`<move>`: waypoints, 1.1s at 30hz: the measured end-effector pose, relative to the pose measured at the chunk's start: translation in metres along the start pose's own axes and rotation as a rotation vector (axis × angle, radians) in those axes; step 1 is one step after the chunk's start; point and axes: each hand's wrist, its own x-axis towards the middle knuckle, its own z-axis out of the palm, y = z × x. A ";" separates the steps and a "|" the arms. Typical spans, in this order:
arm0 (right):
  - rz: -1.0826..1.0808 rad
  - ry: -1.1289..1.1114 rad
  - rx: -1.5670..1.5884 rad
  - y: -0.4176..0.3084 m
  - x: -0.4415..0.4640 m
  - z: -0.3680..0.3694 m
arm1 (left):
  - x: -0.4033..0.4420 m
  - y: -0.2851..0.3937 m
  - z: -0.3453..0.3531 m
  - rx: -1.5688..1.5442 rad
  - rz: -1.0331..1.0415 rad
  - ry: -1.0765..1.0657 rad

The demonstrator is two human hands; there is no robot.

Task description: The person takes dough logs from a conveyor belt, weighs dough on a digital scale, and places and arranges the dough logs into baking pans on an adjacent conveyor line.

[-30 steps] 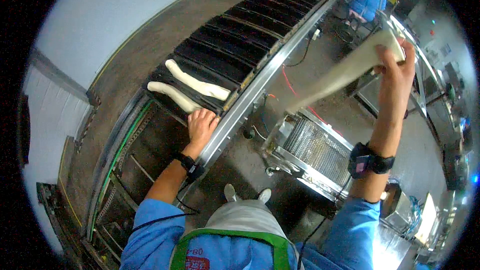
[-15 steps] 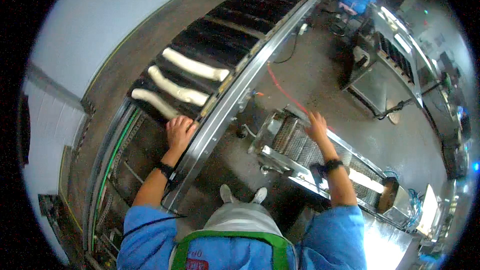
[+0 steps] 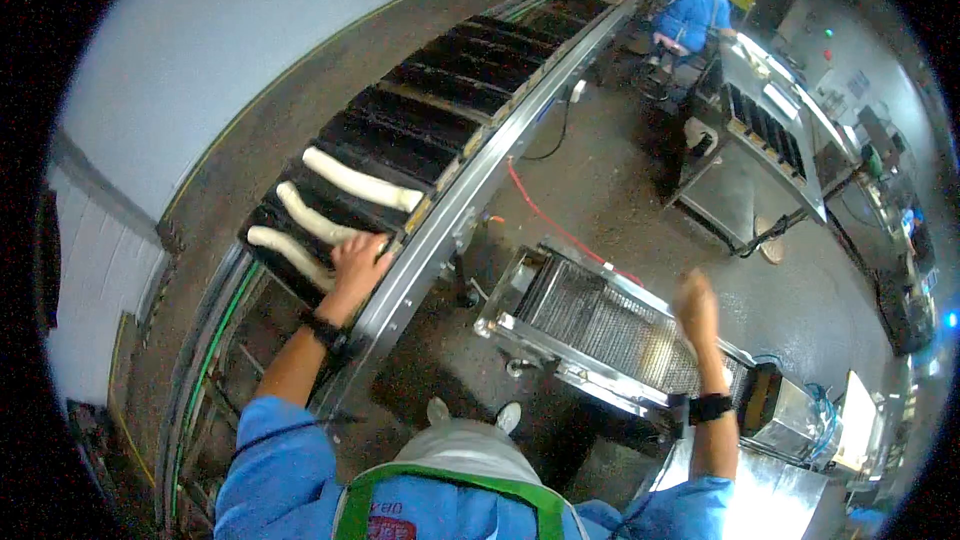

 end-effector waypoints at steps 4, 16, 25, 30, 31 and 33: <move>-0.134 0.186 0.752 -0.121 0.016 -0.124 | 0.012 0.003 0.007 0.232 -0.119 -0.278; -0.390 -0.015 1.173 -0.371 0.110 0.060 | -0.075 -0.034 0.002 0.063 -0.142 -0.291; -0.399 -0.039 0.089 -0.096 0.036 0.145 | -0.082 -0.011 -0.063 0.107 -0.287 -0.142; 0.223 -0.344 -0.462 0.130 -0.089 0.121 | -0.057 -0.026 -0.030 0.282 -0.295 -0.230; 0.312 -0.426 -0.597 0.142 -0.113 0.104 | -0.053 -0.032 -0.022 0.302 -0.332 -0.239; 0.476 -0.489 -0.695 0.170 -0.147 0.100 | -0.057 -0.039 -0.022 0.256 -0.406 -0.327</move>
